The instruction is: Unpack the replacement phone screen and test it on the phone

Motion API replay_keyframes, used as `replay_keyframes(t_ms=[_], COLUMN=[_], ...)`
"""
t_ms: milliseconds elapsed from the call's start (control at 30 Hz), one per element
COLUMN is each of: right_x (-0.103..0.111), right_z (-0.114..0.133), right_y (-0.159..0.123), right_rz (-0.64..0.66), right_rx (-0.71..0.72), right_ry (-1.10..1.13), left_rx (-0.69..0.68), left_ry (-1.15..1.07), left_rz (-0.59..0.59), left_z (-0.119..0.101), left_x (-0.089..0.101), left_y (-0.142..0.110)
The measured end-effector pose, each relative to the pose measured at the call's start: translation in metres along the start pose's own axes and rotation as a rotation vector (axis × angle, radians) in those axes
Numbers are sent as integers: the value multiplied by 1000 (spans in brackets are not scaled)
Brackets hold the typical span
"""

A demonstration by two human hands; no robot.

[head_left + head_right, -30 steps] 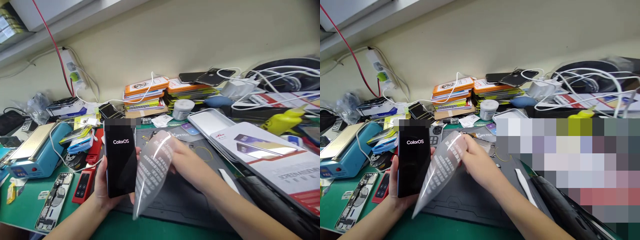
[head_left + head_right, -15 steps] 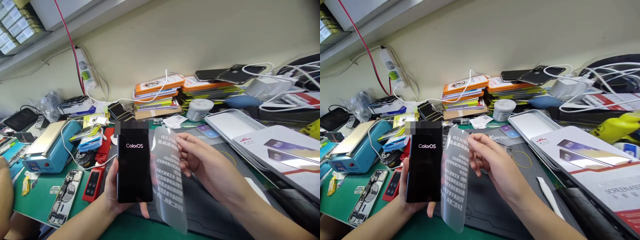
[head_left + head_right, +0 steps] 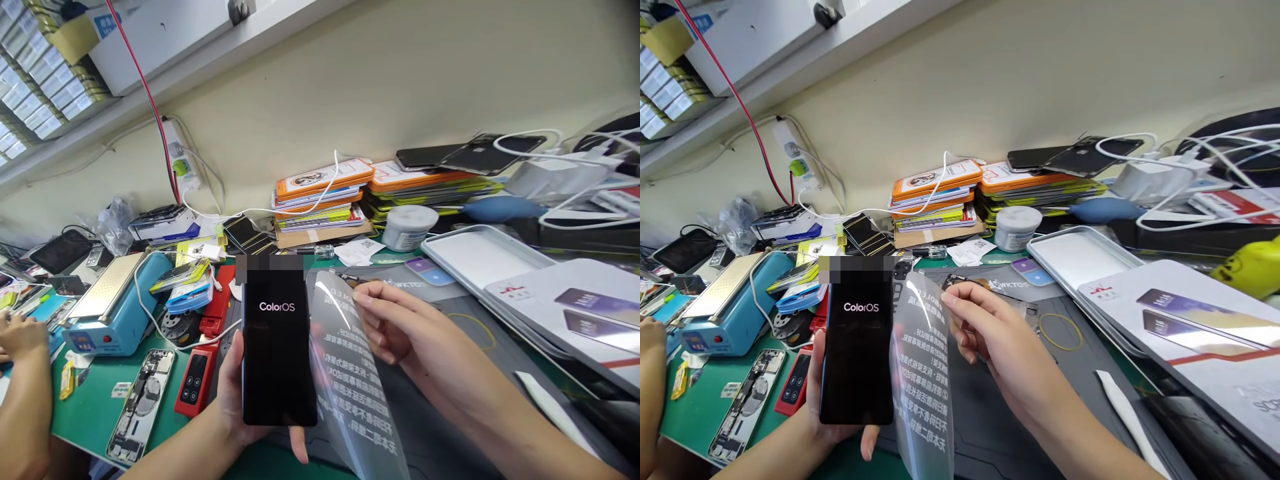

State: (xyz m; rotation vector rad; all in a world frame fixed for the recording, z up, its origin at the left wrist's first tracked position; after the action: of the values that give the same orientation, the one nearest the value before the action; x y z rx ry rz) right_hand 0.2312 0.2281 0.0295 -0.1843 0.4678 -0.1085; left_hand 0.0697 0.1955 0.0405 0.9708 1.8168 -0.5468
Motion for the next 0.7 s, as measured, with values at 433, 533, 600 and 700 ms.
replay_keyframes(t_ms=[433,533,600,700], right_x=[-1,-1,-3,-4], right_z=[12,19,23,28], right_y=[0,-1,-2,-5], right_rz=[2,11,19,23], right_rx=[69,102,120,146], right_ry=[162,176,182,191], left_rx=[21,25,22,20], left_ry=[7,56,91,105], left_rz=[104,111,116,135], left_z=[0,1,1,1], left_x=[-12,-14,-14,-16], left_y=[1,2,2,3])
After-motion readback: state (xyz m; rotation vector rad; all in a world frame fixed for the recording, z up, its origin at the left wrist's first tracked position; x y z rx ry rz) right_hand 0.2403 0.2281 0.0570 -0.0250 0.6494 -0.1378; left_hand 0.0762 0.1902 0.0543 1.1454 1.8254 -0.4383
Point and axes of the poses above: each hand's wrist, its own y-axis towards the middle knuckle, its own x-axis out of the back of the hand, z = x × y, the point moved 9 cm from there along y, towards the middle knuckle, and after that the axes turned 1 degree about y, right-handed, at the moved point
